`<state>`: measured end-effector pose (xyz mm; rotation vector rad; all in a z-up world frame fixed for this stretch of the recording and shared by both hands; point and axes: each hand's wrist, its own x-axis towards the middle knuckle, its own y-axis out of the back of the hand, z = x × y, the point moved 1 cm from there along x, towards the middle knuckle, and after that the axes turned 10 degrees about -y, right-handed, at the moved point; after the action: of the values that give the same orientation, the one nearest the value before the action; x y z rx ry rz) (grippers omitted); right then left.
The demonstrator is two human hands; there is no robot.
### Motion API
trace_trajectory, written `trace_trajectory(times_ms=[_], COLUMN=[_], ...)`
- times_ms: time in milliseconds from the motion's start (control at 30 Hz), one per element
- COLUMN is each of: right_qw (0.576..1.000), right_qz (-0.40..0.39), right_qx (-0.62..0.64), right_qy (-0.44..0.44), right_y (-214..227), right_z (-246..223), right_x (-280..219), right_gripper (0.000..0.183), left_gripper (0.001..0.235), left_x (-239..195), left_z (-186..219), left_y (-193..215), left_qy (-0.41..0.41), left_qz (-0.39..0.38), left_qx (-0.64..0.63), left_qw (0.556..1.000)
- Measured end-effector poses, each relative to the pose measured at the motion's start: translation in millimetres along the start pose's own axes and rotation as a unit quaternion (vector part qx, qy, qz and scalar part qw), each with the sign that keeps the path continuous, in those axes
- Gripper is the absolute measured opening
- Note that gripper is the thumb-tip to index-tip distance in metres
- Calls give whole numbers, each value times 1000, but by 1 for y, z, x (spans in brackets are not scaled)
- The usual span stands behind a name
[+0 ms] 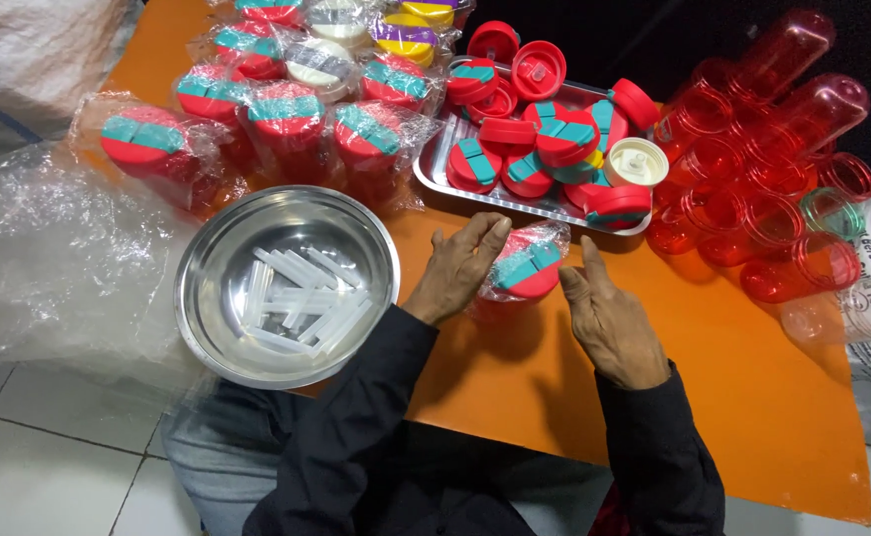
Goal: Assembling red plastic containers by attaching lids and wrapping each one individually in clear plastic film.
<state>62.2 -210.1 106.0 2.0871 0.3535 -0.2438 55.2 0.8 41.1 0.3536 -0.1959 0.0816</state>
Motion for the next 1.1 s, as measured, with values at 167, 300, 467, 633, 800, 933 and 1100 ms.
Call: trace_trajectory(times_ms=[167, 300, 467, 633, 800, 933, 1100], right_qw=[952, 880, 867, 881, 914, 930, 940], right_qz=[228, 214, 160, 175, 202, 199, 219], right_qx=[-41, 10, -30, -82, -7, 37, 80], right_qy=[201, 424, 471, 432, 351, 305, 249], right_y=[-4, -10, -28, -43, -54, -60, -71], right_z=[1, -20, -25, -16, -2, 3, 19], right_x=[31, 59, 91, 91, 92, 91, 102], right_gripper=[53, 39, 35, 28, 23, 25, 30], left_gripper=[60, 66, 84, 87, 82, 76, 69], left_x=[5, -8, -13, -13, -8, -1, 8], left_z=[24, 55, 51, 33, 19, 13, 14], left_y=[15, 24, 5, 1, 3, 9, 17], left_qy=[-36, -125, -105, -99, -119, -126, -138], left_qz=[-5, 26, -79, -113, -137, -164, -202], left_qx=[76, 185, 360, 364, 257, 241, 213], left_qw=[996, 974, 924, 919, 949, 948, 946])
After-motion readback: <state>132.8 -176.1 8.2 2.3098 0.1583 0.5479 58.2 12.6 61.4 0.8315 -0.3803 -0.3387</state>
